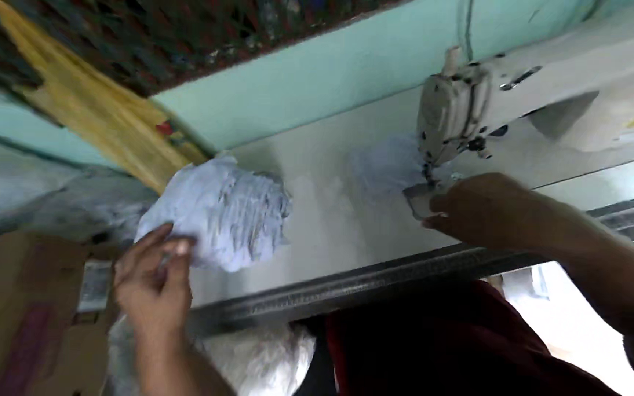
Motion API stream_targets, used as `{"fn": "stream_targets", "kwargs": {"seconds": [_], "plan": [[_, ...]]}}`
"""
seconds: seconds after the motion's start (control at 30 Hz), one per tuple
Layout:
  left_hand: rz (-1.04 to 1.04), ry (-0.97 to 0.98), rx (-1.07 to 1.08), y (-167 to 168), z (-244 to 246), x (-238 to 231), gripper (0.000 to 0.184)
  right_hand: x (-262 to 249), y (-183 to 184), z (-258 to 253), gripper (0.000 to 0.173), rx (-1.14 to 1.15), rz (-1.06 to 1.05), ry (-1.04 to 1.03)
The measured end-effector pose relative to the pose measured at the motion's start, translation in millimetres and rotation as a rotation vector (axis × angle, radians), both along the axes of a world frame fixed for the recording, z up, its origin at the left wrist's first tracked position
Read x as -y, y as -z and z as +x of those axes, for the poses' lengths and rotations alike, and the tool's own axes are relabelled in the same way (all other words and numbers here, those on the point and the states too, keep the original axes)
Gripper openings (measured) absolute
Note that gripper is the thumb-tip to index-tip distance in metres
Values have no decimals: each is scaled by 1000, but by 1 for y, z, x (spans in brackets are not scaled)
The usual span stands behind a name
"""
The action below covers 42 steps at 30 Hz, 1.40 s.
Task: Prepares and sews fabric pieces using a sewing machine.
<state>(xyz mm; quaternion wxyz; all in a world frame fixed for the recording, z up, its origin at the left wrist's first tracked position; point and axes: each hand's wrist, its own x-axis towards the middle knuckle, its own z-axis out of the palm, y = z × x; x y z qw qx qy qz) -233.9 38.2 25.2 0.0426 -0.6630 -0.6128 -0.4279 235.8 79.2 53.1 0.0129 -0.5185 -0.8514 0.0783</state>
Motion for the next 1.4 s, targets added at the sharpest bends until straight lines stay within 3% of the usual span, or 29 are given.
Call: {"fn": "stream_targets", "kwargs": {"seconds": [0.1, 0.23, 0.33, 0.53, 0.6, 0.67, 0.73, 0.87, 1.0, 1.1, 1.23, 1.4], "plan": [[36, -84, 10, -12, 8, 2, 40, 0, 5, -4, 42, 27, -92, -128], [242, 1, 179, -11, 3, -5, 39, 4, 1, -54, 48, -93, 167, -342], [208, 102, 300, -4, -4, -3, 41, -5, -8, -100, 44, -250, 261, -469], [110, 79, 43, 6, -12, -1, 37, -65, -11, -227, 14, -563, 450, -834], [119, 82, 84, 6, -12, -1, 32, -78, -4, -262, 13, -592, 524, -888], [134, 91, 115, 7, -15, -4, 31, -84, -1, -284, 22, -554, 532, -884], [97, 79, 114, 4, -15, -4, 37, -88, -4, -296, 27, -510, 497, -869], [52, 109, 57, 2, -21, -4, 40, -94, -15, -301, 11, -515, 384, -883], [53, 125, 42, 0, -22, -4, 34, -100, -27, -304, 15, -575, 239, -872], [51, 15, 61, -4, -14, -7, 25, -102, -33, -308, 21, -641, 200, -851], [32, -91, 140, -10, -4, -12, 26, -97, -24, -302, 14, -757, 288, -892], [0, -112, 345, -12, 0, -15, 27, -95, -7, -299, 17, -655, 439, -977]]}}
